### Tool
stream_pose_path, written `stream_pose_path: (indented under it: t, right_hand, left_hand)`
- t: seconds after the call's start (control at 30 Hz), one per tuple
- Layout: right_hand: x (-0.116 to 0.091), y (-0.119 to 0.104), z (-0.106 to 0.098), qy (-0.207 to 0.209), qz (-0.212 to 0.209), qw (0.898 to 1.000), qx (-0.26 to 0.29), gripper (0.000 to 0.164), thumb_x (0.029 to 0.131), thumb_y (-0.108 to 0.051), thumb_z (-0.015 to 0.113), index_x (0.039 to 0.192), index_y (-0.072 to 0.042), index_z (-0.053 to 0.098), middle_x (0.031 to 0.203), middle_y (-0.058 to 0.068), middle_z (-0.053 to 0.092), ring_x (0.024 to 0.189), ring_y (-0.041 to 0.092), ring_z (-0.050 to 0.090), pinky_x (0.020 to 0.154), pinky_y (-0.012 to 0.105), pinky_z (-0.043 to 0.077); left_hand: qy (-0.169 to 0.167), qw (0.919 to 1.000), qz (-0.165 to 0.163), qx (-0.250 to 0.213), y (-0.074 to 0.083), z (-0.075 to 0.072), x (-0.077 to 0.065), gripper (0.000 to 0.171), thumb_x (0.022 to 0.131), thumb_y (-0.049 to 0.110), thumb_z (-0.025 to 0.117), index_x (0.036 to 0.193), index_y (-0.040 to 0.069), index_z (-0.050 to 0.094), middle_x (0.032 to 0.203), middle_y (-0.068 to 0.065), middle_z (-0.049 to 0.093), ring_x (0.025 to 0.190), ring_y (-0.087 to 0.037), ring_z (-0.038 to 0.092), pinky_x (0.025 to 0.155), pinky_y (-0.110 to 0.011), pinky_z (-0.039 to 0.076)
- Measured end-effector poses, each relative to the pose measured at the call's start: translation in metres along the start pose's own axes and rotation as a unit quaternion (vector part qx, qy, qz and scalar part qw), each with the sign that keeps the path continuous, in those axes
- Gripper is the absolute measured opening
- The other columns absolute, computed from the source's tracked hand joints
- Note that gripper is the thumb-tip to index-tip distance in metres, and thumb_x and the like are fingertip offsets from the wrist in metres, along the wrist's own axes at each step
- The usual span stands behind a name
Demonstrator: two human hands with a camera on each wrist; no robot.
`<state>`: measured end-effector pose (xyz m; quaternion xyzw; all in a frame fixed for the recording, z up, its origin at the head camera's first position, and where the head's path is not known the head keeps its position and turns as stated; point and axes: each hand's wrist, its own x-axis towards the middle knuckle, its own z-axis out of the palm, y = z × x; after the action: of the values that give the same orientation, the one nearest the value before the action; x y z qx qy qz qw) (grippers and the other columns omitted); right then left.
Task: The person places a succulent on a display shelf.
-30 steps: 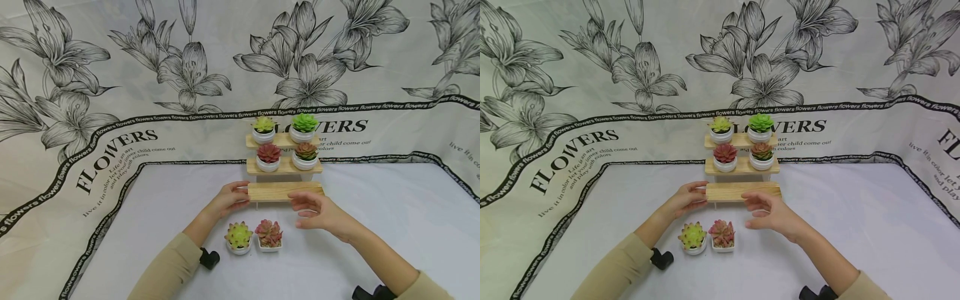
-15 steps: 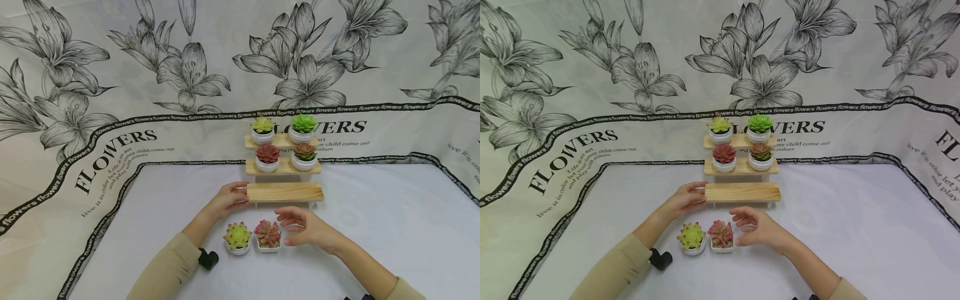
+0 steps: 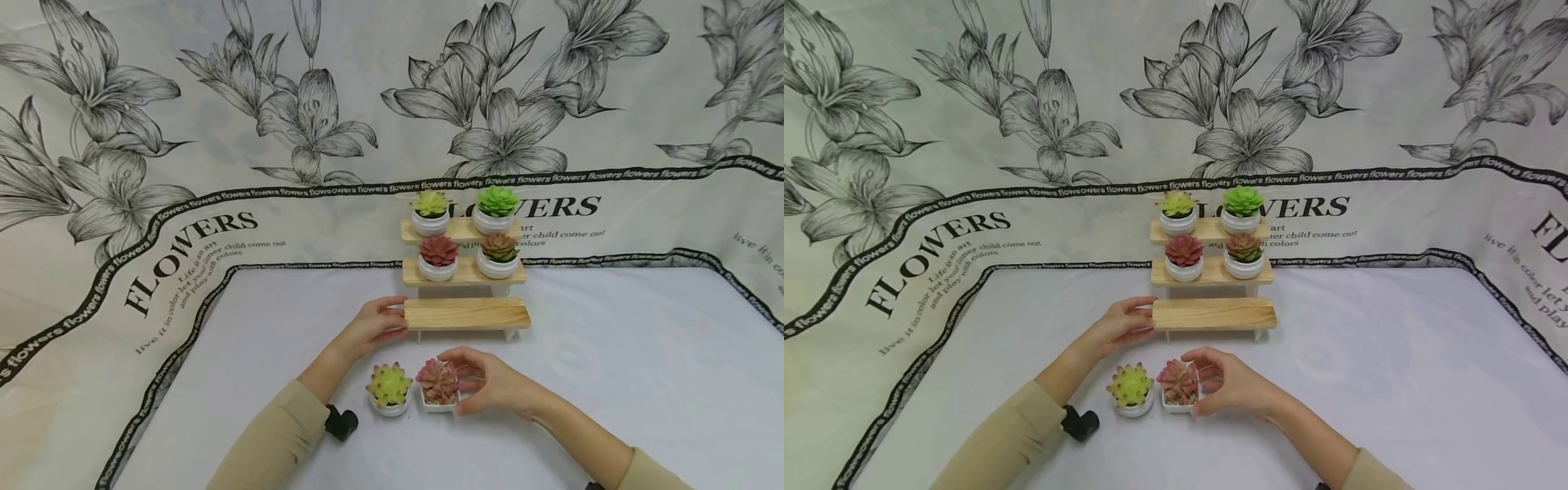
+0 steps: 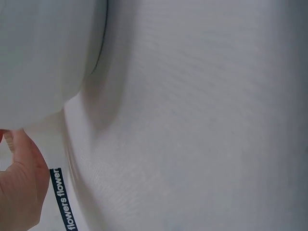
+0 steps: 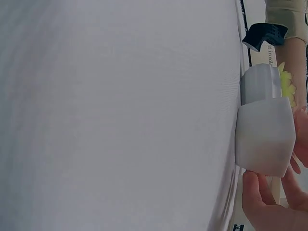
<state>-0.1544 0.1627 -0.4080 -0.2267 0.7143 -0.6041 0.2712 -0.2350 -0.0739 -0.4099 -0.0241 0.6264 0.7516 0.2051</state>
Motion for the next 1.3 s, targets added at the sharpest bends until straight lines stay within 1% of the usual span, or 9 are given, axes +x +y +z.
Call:
stream_pose_path:
  t: [0.1,0.33,0.43,0.63,0.97,1.17,1.3]
  right_hand:
    - [0.001,0.000,0.001,-0.004,0.002,1.000,0.007,0.071,0.069,-0.001,0.079,0.131,0.003,0.043,0.122,0.013,0.052,0.108,0.024,0.052,0.089,0.030,0.050]
    - [0.004,0.000,0.004,-0.003,0.001,1.000,0.006,0.065,0.068,0.000,0.080,0.124,0.005,0.047,0.113,0.010,0.057,0.102,0.020,0.055,0.084,0.027,0.051]
    - [0.005,0.001,0.005,-0.007,0.001,1.000,0.012,0.064,0.067,0.000,0.080,0.123,0.005,0.047,0.113,0.010,0.057,0.101,0.020,0.055,0.084,0.027,0.051]
    - [0.006,0.000,0.009,0.003,0.003,1.000,0.003,0.063,0.066,0.001,0.079,0.120,0.005,0.048,0.110,0.010,0.058,0.101,0.019,0.055,0.085,0.026,0.050]
    - [0.008,-0.002,0.011,0.013,0.013,1.000,0.003,0.061,0.064,0.002,0.077,0.119,0.005,0.050,0.111,0.010,0.059,0.102,0.018,0.055,0.084,0.025,0.050]
    - [0.009,-0.003,0.009,0.018,0.011,1.000,0.007,0.063,0.064,0.002,0.078,0.120,0.006,0.049,0.108,0.010,0.060,0.098,0.018,0.056,0.081,0.026,0.052]
    - [0.008,-0.005,0.008,0.024,0.014,1.000,0.009,0.063,0.064,0.002,0.078,0.120,0.006,0.049,0.110,0.009,0.059,0.098,0.018,0.056,0.079,0.027,0.052]
  left_hand:
    - [-0.003,1.0000,0.000,-0.001,0.002,0.001,0.001,0.051,0.084,-0.013,0.054,0.133,-0.003,0.045,0.105,-0.014,0.055,0.082,-0.014,0.058,0.079,-0.028,0.055]
    - [-0.001,1.0000,-0.005,-0.002,0.003,0.002,0.001,0.052,0.083,-0.014,0.054,0.134,-0.003,0.045,0.106,-0.015,0.054,0.082,-0.015,0.058,0.080,-0.029,0.055]
    - [-0.002,0.9999,-0.007,-0.007,0.001,0.002,0.000,0.053,0.083,-0.015,0.053,0.134,-0.003,0.044,0.103,-0.013,0.055,0.080,-0.015,0.058,0.079,-0.028,0.055]
    - [-0.001,0.9999,-0.005,-0.009,0.002,0.003,0.000,0.052,0.083,-0.015,0.053,0.133,-0.003,0.045,0.099,-0.011,0.056,0.078,-0.013,0.059,0.078,-0.029,0.056]
    - [0.005,1.0000,-0.003,-0.006,0.002,0.002,0.002,0.052,0.083,-0.015,0.053,0.133,-0.002,0.046,0.101,-0.012,0.056,0.078,-0.014,0.059,0.074,-0.027,0.056]
    - [0.003,1.0000,-0.002,-0.009,0.001,0.000,0.002,0.052,0.083,-0.015,0.053,0.133,-0.003,0.046,0.100,-0.012,0.056,0.079,-0.015,0.059,0.075,-0.027,0.056]
    - [0.003,0.9999,-0.006,-0.010,0.001,0.000,0.000,0.052,0.083,-0.015,0.053,0.133,-0.002,0.046,0.102,-0.013,0.056,0.080,-0.015,0.059,0.077,-0.028,0.056]
